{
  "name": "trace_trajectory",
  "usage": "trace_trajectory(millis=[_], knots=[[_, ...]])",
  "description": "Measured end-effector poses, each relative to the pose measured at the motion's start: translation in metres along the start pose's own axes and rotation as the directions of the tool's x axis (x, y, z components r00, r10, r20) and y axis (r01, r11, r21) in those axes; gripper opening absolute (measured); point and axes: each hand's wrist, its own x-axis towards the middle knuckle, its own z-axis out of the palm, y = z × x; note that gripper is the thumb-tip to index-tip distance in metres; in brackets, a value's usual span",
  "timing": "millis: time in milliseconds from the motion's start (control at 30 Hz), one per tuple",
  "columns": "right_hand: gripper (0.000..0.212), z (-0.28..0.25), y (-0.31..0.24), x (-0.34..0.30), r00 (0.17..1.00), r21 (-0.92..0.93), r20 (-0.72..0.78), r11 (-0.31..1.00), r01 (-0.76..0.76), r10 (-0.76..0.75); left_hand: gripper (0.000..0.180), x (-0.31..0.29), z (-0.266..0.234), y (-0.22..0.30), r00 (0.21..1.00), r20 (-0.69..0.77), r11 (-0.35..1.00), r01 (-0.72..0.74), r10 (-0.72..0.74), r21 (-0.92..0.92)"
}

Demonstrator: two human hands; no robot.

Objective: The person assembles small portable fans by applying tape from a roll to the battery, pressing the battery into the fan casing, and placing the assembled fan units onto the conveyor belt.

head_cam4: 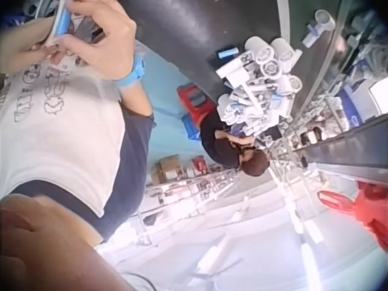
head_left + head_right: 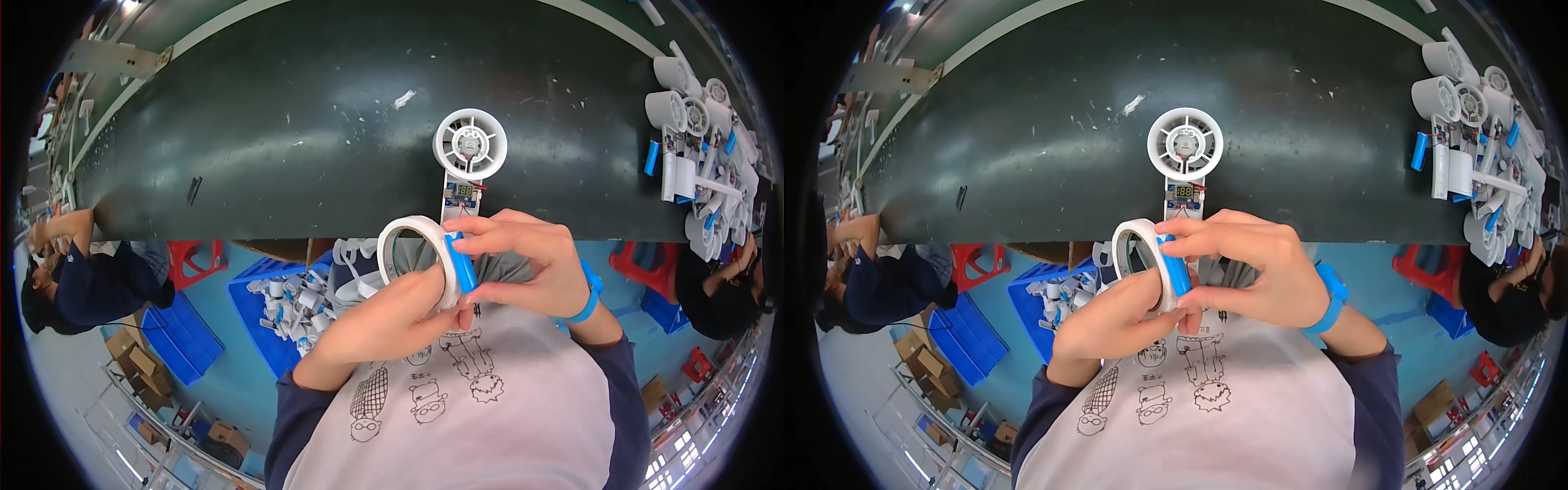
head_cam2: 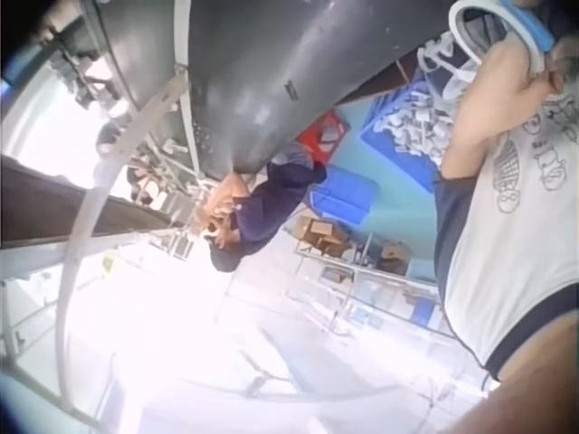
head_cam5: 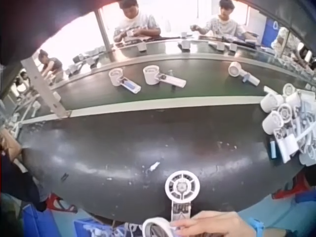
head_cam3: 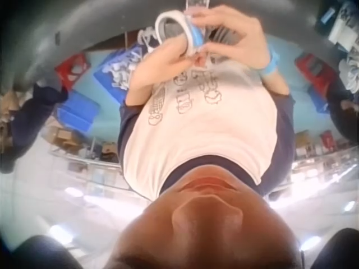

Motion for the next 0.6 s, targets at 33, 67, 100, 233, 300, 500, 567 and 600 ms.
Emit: trace_trajectory(millis=[33, 67, 100, 233, 300, 500, 567, 600], knots=[[0.049, 0.002, 0.000, -0.002, 1.000, -0.001, 0.001, 1.000, 0.000, 0.000, 0.012, 0.001, 0.001, 0.001, 1.000, 0.008, 1.000, 0.005, -0.005, -0.003], [0.047, 0.007, 0.001, -0.006, 0.996, -0.078, -0.060, 0.995, 0.058, -0.063, 0.012, 0.001, 0.003, 0.003, 1.000, 0.007, 1.000, 0.004, -0.004, -0.004], [0.045, 0.012, 0.003, -0.011, 0.984, -0.161, -0.119, 0.981, 0.110, -0.130, 0.012, 0.001, 0.007, 0.005, 0.998, -0.049, 0.991, 0.040, -0.046, -0.124], [0.038, 0.055, 0.026, -0.031, 0.880, -0.101, -0.454, 0.989, 0.104, -0.139, 0.016, -0.003, 0.018, 0.009, 0.974, -0.143, 0.966, 0.140, -0.173, -0.215], [0.042, 0.072, 0.038, -0.031, 0.770, -0.026, -0.617, 0.983, 0.183, -0.160, 0.019, -0.007, 0.017, 0.008, 0.973, -0.081, 0.967, 0.201, -0.215, -0.155], [0.059, 0.056, 0.039, -0.038, 0.769, 0.013, -0.627, 0.985, 0.171, -0.125, 0.032, -0.020, 0.017, -0.009, 0.968, -0.177, 0.974, 0.146, -0.176, -0.172], [0.062, 0.054, 0.036, -0.042, 0.832, 0.325, -0.555, 0.916, 0.235, -0.016, 0.039, -0.011, 0.028, -0.011, 0.974, -0.226, 0.960, -0.071, 0.009, -0.270], [0.063, 0.045, 0.040, -0.047, 0.870, 0.163, -0.487, 0.971, 0.177, -0.076, 0.045, -0.007, 0.027, -0.014, 0.993, -0.103, 0.912, 0.014, -0.061, -0.410]])
